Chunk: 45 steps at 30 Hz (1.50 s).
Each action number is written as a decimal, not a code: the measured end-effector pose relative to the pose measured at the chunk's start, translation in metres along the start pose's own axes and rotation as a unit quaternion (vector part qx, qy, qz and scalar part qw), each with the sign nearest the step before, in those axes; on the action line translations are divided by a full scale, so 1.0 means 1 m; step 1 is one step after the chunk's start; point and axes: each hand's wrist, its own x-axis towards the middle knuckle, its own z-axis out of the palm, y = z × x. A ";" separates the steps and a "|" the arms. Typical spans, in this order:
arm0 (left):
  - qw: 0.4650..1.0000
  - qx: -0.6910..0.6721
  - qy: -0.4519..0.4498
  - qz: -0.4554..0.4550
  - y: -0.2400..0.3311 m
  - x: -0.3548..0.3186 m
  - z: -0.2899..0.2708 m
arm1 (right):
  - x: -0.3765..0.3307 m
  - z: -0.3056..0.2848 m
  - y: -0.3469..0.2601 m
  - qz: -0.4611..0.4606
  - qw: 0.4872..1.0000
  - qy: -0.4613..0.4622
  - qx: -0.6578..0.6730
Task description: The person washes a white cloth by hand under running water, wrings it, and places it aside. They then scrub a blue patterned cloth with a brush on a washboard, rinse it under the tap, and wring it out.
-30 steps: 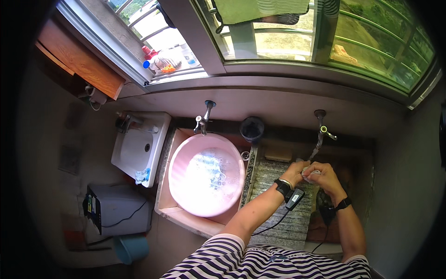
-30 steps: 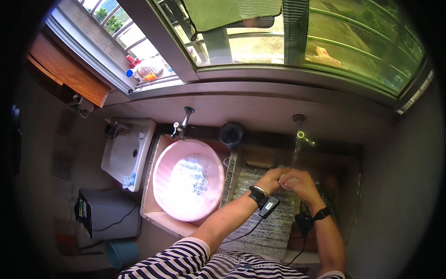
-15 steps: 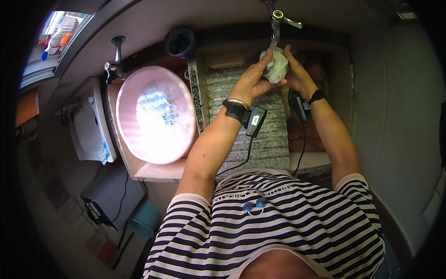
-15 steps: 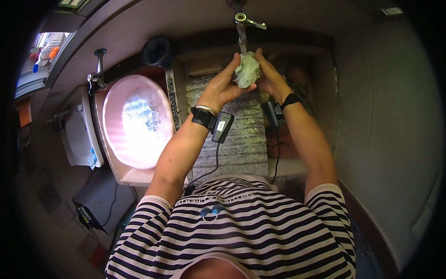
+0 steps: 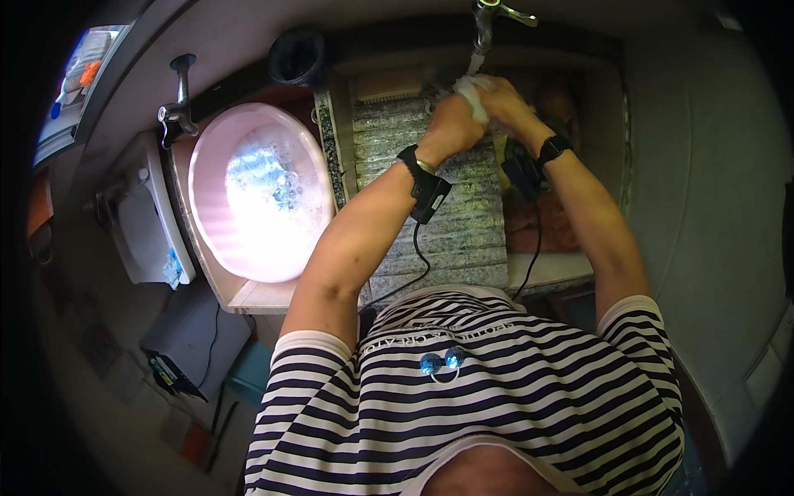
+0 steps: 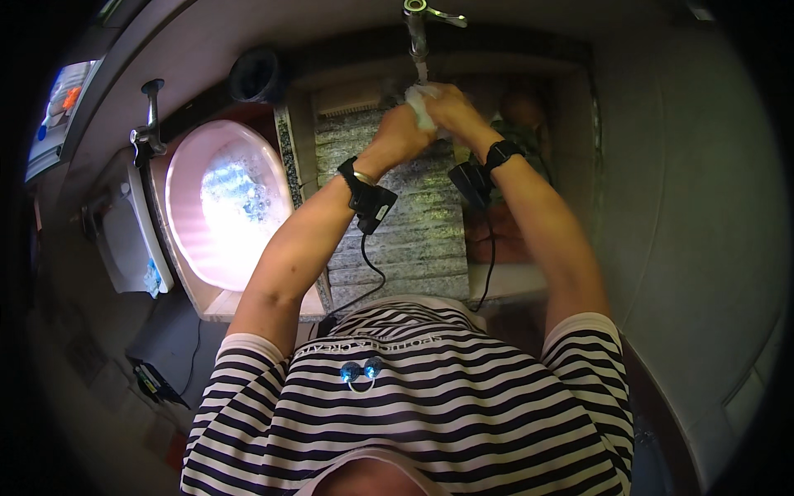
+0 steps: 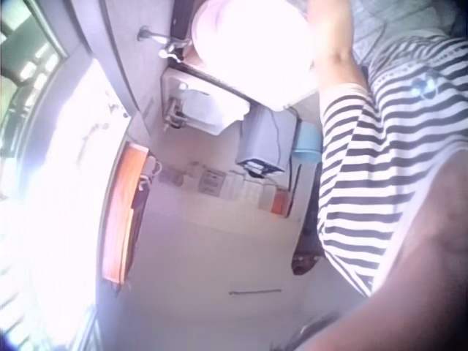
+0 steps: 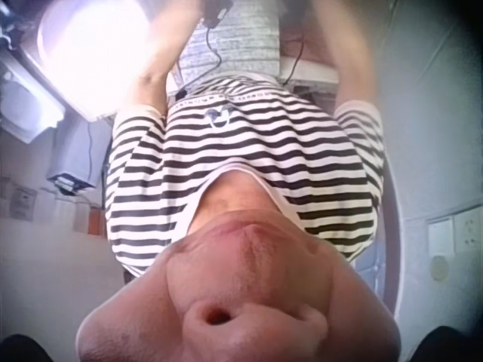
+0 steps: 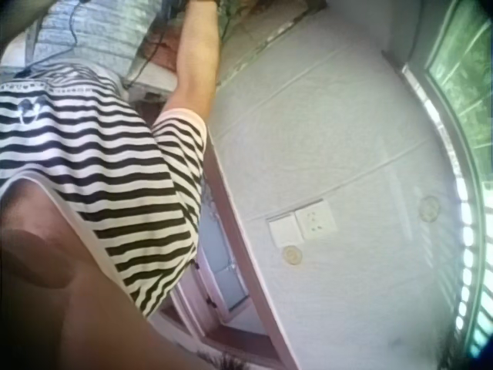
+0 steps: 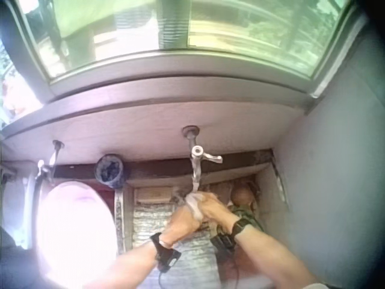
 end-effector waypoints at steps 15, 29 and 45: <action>0.962 0.170 0.133 0.169 0.024 0.044 -0.022 | -0.080 -0.035 -0.035 0.147 0.977 0.145 -0.047; 0.735 -0.649 -0.008 -0.198 -0.005 0.042 -0.027 | -0.109 -0.024 -0.022 0.128 0.984 0.115 -0.037; 0.505 -0.846 0.086 -0.147 0.014 0.057 -0.011 | -0.070 0.006 -0.048 0.034 0.982 0.186 0.013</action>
